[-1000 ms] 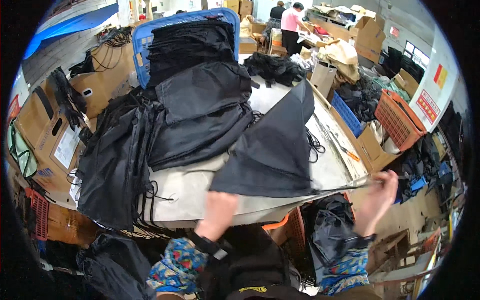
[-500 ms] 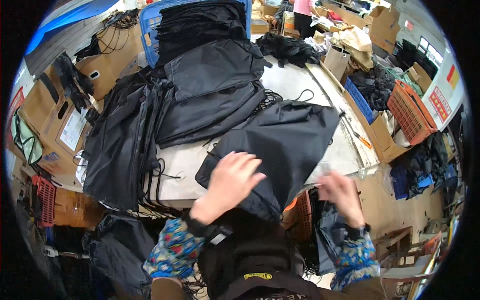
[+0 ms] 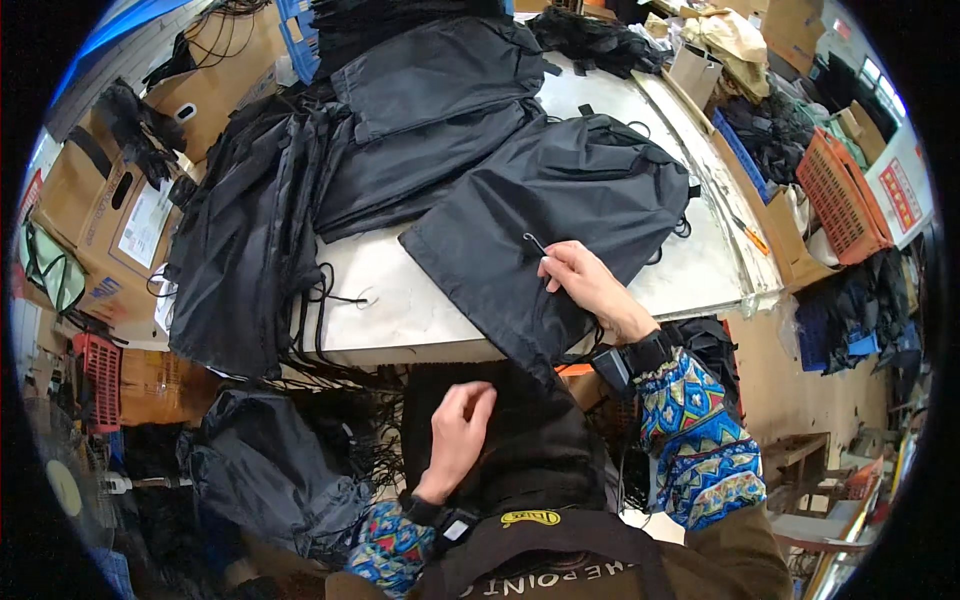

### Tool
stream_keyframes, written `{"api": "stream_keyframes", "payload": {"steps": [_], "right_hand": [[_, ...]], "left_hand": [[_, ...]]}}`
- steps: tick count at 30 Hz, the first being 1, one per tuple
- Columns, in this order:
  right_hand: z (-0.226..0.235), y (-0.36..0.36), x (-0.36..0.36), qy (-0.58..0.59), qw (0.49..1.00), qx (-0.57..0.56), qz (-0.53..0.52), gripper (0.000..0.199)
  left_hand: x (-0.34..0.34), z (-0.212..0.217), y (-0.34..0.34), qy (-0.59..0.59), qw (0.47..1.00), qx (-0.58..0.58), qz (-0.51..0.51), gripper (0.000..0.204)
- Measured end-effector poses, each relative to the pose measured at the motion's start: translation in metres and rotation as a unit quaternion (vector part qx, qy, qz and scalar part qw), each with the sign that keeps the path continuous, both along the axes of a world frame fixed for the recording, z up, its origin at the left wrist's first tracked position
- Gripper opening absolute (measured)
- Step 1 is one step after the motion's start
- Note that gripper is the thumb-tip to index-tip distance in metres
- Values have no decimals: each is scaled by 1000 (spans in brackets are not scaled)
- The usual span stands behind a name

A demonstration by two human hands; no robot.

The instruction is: The person threads black drawstrings through the hems of black fabric bags using a metal hook tool. They pull the strings through the casing, adjust the tension, and place the finished bags into a pile on the table.

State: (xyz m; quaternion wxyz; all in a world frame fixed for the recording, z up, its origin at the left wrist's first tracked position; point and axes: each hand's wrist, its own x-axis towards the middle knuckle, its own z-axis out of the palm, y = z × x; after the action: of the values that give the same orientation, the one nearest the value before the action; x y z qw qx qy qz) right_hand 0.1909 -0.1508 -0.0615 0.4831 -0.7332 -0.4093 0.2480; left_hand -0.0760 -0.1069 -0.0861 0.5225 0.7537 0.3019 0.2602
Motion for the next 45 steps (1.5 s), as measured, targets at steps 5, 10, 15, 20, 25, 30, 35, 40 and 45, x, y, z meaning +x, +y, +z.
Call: {"api": "stream_keyframes", "payload": {"steps": [5, 10, 15, 20, 25, 30, 35, 40, 45], "right_hand": [[3, 5, 0, -9, 1000, -14, -7, 26], [14, 4, -4, 2, 1000, -16, -21, 24], [41, -24, -27, 6, 993, 48, -104, 21], [75, -86, -90, -196, 978, 19, -75, 10], [71, -105, -113, -256, 965, -26, -52, 11], [66, -99, -115, -295, 954, -33, -50, 9], [60, -87, -119, -324, 942, -51, -73, 11], [50, -72, -115, -319, 944, -69, -50, 22], [47, -119, -94, -235, 971, -43, -3, 23]], "left_hand": [[49, -1, -8, -44, 997, -61, 2, 21], [61, -12, -18, -58, 975, -213, -33, 26], [59, 12, -8, -123, 917, -371, -77, 24], [65, 43, 5, -167, 842, -513, -31, 17], [76, 46, 0, -187, 837, -514, -9, 21], [79, 47, -7, -191, 860, -473, 8, 25], [77, 43, -9, -197, 879, -435, -3, 23], [77, 46, -12, -176, 911, -373, 0, 20], [69, 48, 34, -238, 886, -382, 107, 24]]}}
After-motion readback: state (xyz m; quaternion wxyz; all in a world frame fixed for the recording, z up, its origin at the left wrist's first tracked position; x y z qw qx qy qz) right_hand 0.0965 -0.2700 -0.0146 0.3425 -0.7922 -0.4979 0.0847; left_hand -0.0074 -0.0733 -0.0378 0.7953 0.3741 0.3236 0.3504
